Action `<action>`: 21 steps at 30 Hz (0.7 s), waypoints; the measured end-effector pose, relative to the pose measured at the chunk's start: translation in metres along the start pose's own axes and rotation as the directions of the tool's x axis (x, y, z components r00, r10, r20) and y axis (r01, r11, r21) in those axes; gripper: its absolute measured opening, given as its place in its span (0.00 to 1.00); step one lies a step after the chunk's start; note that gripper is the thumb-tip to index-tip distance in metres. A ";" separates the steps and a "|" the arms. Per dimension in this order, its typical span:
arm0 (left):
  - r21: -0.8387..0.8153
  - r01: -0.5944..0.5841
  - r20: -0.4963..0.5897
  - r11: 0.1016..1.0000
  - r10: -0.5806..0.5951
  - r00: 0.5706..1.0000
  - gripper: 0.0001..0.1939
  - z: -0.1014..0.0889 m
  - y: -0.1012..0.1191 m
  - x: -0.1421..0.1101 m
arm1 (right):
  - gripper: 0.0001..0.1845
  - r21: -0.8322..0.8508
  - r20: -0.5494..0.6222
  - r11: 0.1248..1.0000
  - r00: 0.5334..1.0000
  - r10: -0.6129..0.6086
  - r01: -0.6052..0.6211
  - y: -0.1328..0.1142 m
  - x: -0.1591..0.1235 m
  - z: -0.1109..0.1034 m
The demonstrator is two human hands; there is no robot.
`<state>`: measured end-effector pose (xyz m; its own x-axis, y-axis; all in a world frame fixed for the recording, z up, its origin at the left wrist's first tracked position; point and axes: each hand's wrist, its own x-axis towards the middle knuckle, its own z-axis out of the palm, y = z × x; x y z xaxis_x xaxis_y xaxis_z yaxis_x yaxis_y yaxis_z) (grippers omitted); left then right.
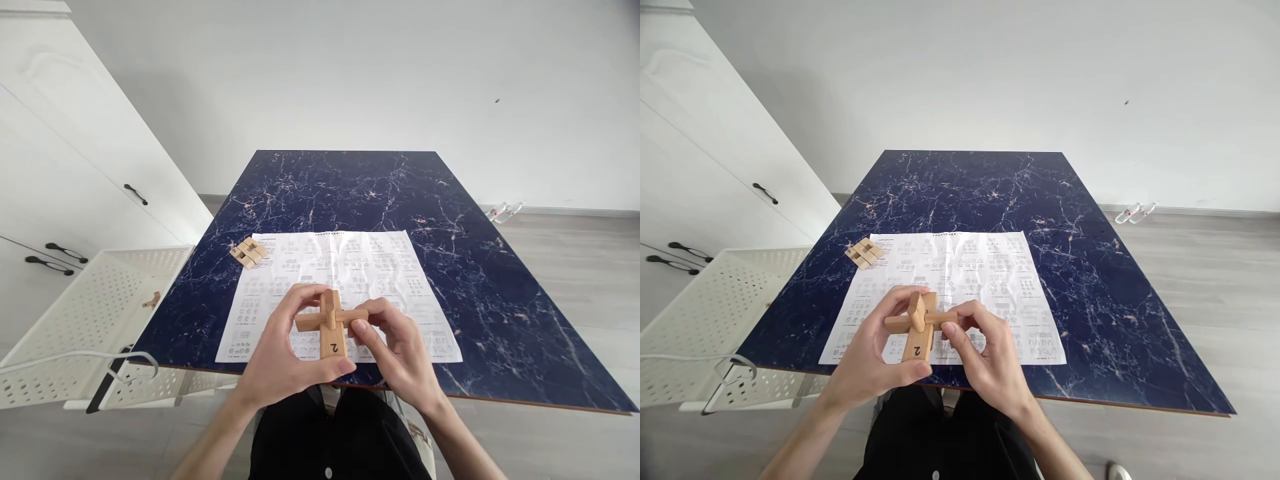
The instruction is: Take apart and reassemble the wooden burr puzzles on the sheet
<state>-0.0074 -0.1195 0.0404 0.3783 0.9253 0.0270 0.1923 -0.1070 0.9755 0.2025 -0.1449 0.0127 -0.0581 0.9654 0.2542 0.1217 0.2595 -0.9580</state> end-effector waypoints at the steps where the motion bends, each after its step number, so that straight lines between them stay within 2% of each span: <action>1: -0.042 0.012 0.035 0.999 -0.011 0.999 0.42 0.001 -0.003 -0.001 | 0.11 0.051 0.000 0.999 1.000 0.020 -0.020 0.001 0.000 0.001; 4: -0.202 0.050 0.114 0.978 -0.027 0.993 0.48 0.005 -0.016 -0.003 | 0.13 0.203 0.017 0.975 0.996 0.089 -0.090 0.005 0.001 0.005; 7: -0.321 0.052 0.087 0.946 -0.025 0.996 0.49 0.016 -0.026 -0.007 | 0.14 0.293 0.010 0.947 0.991 0.133 -0.131 0.007 0.001 0.011; 14: -0.419 -0.020 -0.069 0.908 -0.010 0.998 0.51 0.043 -0.025 -0.009 | 0.14 0.376 -0.026 0.910 0.980 0.197 -0.173 0.008 -0.006 0.028; 17: -0.456 -0.079 -0.124 0.886 0.024 0.992 0.48 0.051 -0.022 -0.007 | 0.14 0.445 -0.026 0.872 0.970 0.241 -0.205 0.012 -0.009 0.036; 21: -0.446 -0.229 -0.323 0.865 0.083 0.943 0.39 0.060 -0.021 -0.001 | 0.14 0.545 -0.001 0.807 0.962 0.271 -0.227 0.019 -0.013 0.044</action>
<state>0.0420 -0.1403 0.0069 0.0801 0.9810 0.1770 -0.3240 -0.1423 0.9353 0.1623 -0.1535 -0.0144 -0.0223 0.9996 -0.0154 -0.4291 -0.0235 -0.9030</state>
